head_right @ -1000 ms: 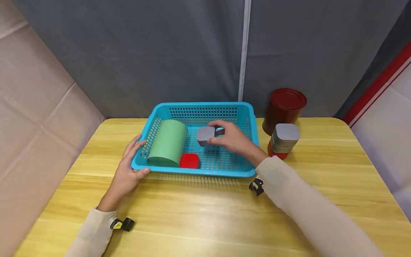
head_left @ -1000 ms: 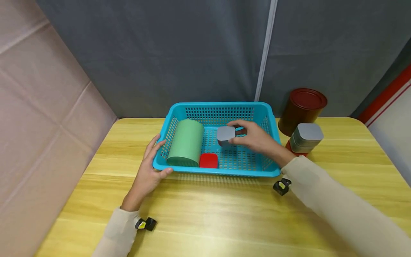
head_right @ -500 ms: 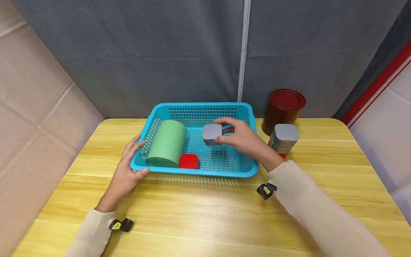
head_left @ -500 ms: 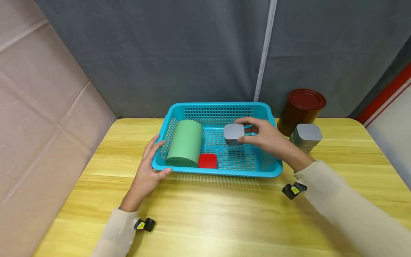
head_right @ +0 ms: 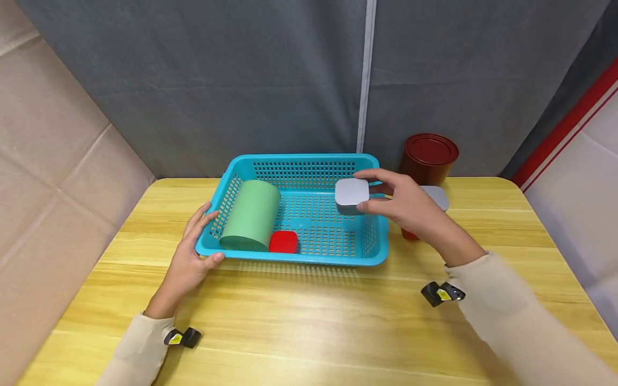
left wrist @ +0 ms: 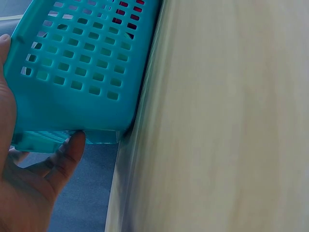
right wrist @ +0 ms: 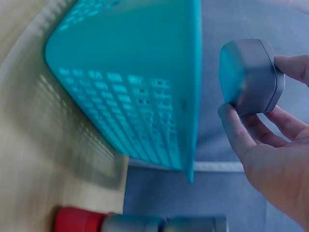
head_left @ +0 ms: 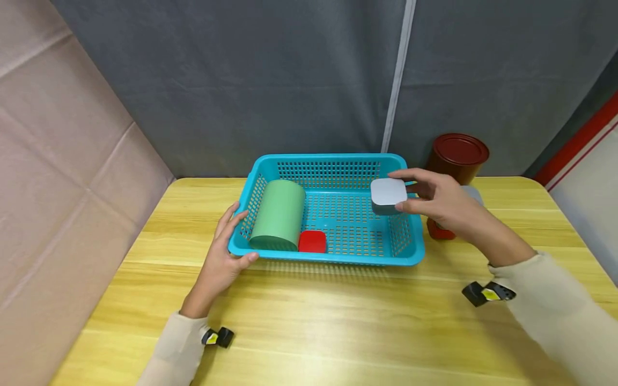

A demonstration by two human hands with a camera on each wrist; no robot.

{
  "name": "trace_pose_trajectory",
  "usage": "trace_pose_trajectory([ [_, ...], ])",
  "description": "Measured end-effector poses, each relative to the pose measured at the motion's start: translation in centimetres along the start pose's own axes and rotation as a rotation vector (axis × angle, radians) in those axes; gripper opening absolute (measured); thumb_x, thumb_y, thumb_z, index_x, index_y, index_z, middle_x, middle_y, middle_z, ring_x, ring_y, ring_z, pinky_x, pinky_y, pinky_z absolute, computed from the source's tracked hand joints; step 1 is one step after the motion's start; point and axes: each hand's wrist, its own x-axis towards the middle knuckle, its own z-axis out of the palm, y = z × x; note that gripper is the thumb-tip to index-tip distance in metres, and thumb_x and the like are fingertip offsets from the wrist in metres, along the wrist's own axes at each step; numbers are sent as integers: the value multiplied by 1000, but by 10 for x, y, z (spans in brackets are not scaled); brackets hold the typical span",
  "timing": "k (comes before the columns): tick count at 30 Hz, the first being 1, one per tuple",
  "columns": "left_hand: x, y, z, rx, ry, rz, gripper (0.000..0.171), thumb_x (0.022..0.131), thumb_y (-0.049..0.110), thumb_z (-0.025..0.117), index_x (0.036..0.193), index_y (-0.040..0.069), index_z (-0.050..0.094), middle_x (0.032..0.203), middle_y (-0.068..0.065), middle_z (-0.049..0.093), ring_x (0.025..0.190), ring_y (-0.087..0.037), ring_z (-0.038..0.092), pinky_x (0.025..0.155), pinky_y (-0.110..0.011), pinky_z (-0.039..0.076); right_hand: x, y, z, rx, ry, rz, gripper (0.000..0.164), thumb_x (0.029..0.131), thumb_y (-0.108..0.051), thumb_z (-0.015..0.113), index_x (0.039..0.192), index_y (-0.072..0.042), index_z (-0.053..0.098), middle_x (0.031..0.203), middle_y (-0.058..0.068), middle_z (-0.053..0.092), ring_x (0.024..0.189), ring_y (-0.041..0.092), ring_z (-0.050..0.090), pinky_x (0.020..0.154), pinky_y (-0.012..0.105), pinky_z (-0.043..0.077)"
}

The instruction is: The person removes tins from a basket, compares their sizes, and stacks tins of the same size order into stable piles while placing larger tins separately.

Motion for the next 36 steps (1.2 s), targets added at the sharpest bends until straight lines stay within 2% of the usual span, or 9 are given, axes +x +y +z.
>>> trace_pose_trajectory([
  [4,0,0,0,-2,-2,-7,87,79,2,85,156,9,46,175,-6,16,158,-38,19,109,-5,31,-8,4,-14,-23,39,50,56,100,-28,72,152,-22,53,138,10,62,110,5,62,77,20,54],
  [6,0,0,0,0,-2,-12,87,79,2,85,156,9,46,175,-6,16,158,-37,19,109,-5,31,-12,6,-21,-40,59,67,55,100,-31,72,151,-24,53,141,6,60,112,2,60,81,19,55],
  [10,0,0,1,-4,-3,-18,87,80,1,84,157,10,45,175,-8,15,158,-36,19,109,-5,32,-18,11,-33,-80,102,78,54,101,-32,71,151,-28,53,138,-5,59,114,1,58,82,17,53],
  [16,-1,1,1,-3,-5,-17,88,80,3,85,157,11,45,175,-8,14,158,-36,20,109,-6,33,-27,20,-54,-72,162,65,52,102,-26,70,151,-29,54,125,-20,61,107,0,60,78,19,50],
  [25,-1,1,1,8,-5,-25,88,80,5,86,158,13,45,176,-3,15,158,-35,20,109,-7,33,-34,51,-74,41,227,20,51,103,-10,65,152,-21,55,128,-19,62,107,1,58,85,13,43],
  [33,0,2,1,23,-2,-13,88,80,8,87,157,11,46,176,-3,16,158,-35,21,110,-7,32,-40,72,-83,42,226,2,53,104,-6,62,155,-18,51,140,-20,54,115,-6,56,88,10,41],
  [36,0,2,1,25,-3,-13,88,80,8,87,157,11,46,175,0,16,157,-35,22,109,-6,32,-42,77,-84,47,217,-1,54,105,-5,60,156,-17,49,144,-22,51,124,-8,52,93,9,40],
])
